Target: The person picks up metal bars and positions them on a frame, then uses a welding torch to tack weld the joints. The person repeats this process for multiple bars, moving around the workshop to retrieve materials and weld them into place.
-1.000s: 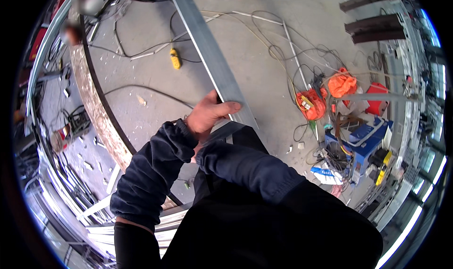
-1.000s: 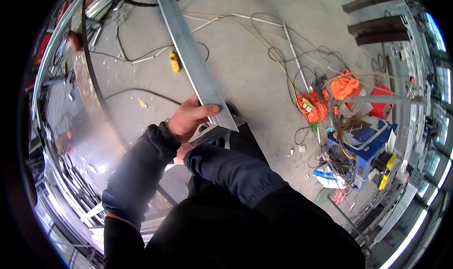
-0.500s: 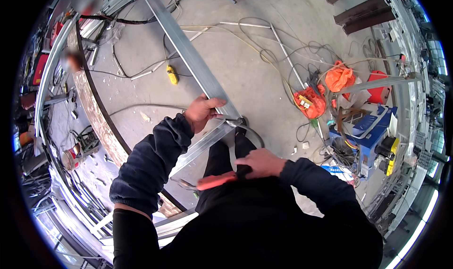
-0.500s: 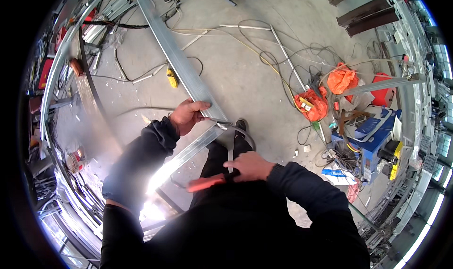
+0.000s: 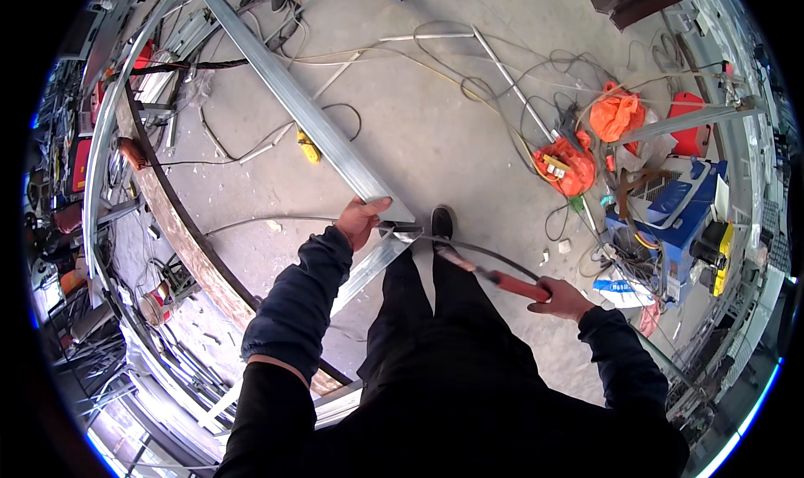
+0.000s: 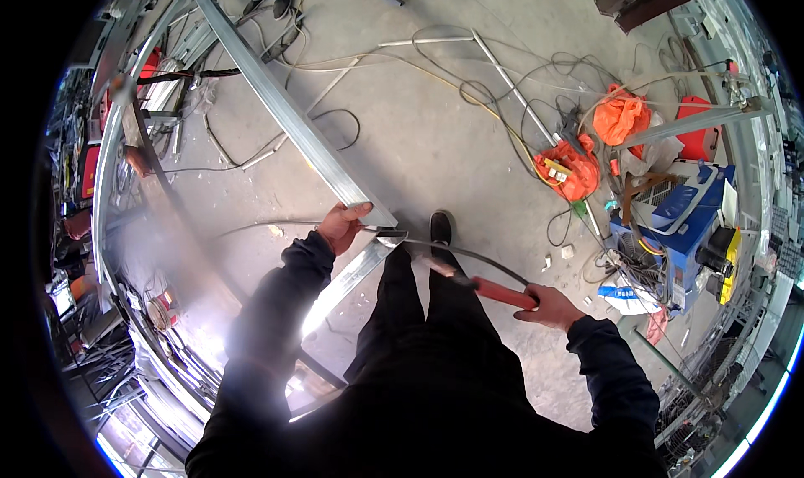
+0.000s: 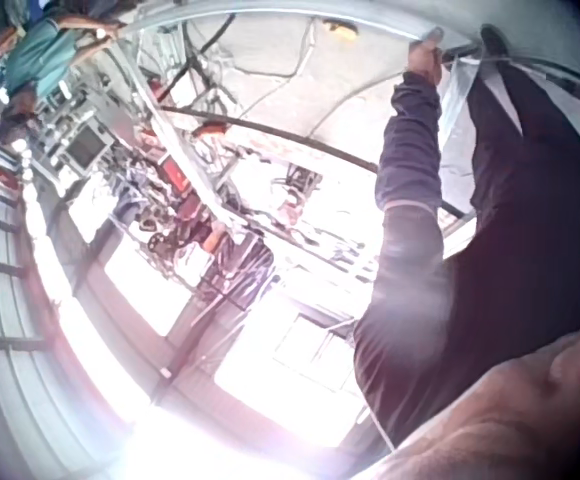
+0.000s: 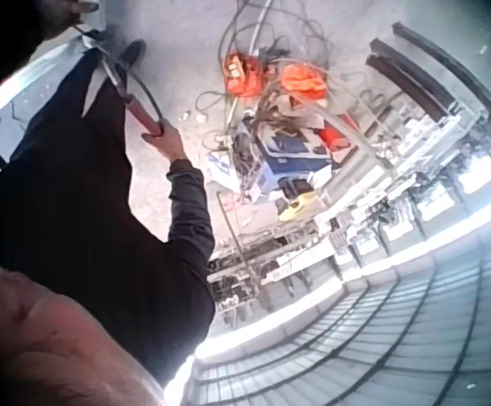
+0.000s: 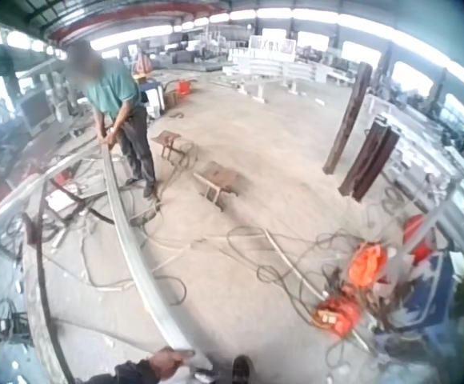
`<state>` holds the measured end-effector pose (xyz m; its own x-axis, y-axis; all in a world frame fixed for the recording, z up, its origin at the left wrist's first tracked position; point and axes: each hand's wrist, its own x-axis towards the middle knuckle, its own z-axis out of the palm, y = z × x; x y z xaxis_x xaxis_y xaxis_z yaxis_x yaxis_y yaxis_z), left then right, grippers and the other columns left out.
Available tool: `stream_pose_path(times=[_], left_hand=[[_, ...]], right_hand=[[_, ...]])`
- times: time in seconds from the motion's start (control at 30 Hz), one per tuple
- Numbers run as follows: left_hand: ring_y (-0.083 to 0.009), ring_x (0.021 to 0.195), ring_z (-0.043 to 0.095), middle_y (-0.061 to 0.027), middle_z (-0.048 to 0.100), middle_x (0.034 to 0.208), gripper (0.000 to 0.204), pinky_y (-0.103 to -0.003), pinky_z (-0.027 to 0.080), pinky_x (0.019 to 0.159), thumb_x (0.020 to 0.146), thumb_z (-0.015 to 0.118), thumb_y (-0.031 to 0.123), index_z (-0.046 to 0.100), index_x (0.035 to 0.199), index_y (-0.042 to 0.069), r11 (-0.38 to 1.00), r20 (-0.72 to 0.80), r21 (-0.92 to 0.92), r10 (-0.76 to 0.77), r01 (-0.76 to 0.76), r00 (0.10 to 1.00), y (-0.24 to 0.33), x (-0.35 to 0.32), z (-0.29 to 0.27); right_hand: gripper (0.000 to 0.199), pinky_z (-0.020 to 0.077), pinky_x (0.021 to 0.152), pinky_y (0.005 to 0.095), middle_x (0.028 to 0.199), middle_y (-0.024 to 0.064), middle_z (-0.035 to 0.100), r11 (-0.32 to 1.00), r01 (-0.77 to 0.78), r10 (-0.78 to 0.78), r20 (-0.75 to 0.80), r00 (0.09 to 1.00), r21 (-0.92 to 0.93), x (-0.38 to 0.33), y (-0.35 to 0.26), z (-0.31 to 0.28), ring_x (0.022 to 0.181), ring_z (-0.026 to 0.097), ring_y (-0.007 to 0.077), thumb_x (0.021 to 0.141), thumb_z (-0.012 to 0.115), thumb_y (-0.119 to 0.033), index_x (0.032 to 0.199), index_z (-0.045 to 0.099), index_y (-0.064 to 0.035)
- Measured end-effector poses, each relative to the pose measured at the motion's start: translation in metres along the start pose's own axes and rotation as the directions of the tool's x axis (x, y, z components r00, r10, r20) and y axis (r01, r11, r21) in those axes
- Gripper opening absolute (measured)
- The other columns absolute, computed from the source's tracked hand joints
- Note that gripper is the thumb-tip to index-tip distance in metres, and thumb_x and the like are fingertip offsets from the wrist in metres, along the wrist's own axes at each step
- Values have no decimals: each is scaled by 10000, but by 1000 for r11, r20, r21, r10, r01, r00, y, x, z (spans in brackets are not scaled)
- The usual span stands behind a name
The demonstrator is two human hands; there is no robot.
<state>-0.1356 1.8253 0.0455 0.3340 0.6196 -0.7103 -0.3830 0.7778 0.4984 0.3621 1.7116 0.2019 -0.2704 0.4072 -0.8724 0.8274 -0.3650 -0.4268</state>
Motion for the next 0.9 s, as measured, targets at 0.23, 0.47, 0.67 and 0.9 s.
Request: stream_pose_path(times=[0.23, 0.47, 0.67, 0.9], left_hand=[[-178, 1173, 664, 13, 712, 1266, 404, -402, 525, 992, 977, 777, 277, 632, 1337, 168, 996, -61, -74, -57, 53, 996, -23, 16, -3], [-156, 1218, 606, 57, 665, 1312, 451, -418, 527, 980, 971, 783, 346, 606, 1362, 211, 992, -42, -9, -127, 127, 991, -22, 21, -10], [-187, 1245, 606, 41, 651, 1330, 484, -455, 490, 1039, 983, 768, 339, 559, 1400, 211, 995, -21, -21, -94, 94, 995, -19, 18, -7], [-254, 1228, 631, -22, 653, 1321, 491, -515, 511, 1041, 997, 747, 339, 535, 1416, 194, 996, 5, -55, -69, 69, 998, -23, 20, -9]], right_hand=[[304, 524, 884, 325, 1026, 49, 716, 517, 195, 36, -248, 968, 834, 32, -19, 91, 949, 668, 139, 999, 728, -187, 1217, 654, 12], [323, 546, 867, 376, 983, 68, 686, -48, 230, -11, -231, 973, 972, 142, -78, 139, 963, 686, 202, 1012, 646, -160, 1285, 543, -22], [328, 529, 954, 440, 1185, 24, 676, -389, 108, 56, -93, 994, 915, 205, -173, 181, 1116, 654, 172, 970, 729, -159, 1270, 604, -117], [242, 523, 935, 405, 972, -60, 596, -347, 196, 103, -171, 980, 917, 215, -211, 187, 930, 596, 107, 939, 768, -126, 1122, 614, -168]])
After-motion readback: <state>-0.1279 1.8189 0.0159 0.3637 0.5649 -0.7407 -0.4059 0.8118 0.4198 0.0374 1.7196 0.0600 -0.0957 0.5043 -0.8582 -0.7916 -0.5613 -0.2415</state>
